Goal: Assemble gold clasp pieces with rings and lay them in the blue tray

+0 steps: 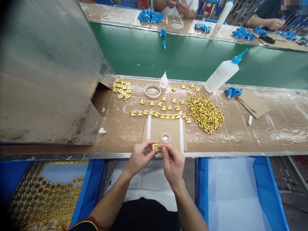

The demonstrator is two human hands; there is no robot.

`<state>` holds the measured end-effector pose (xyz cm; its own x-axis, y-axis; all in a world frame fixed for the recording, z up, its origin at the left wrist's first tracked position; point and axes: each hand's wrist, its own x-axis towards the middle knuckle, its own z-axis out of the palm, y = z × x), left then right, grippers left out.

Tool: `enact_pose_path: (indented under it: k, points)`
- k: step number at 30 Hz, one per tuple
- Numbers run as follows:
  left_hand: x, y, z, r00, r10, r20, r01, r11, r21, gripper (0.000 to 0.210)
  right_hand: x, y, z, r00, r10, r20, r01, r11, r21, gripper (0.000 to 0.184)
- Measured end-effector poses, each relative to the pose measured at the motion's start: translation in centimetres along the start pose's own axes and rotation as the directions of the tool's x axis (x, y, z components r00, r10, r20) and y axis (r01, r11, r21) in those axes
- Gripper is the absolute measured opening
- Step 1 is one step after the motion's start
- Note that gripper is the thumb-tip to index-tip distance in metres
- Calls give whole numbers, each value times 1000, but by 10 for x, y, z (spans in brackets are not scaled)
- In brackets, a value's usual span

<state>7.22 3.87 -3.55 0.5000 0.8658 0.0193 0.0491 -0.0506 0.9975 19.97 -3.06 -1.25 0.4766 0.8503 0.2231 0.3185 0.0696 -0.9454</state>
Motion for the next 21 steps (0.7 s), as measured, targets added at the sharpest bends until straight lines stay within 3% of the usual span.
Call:
enact_pose_path:
  k: [21]
  points:
    - [0, 2, 0, 1000, 1, 2, -1, 1000, 20, 20, -3, 5, -1, 999, 35, -5, -35, 999, 34, 18]
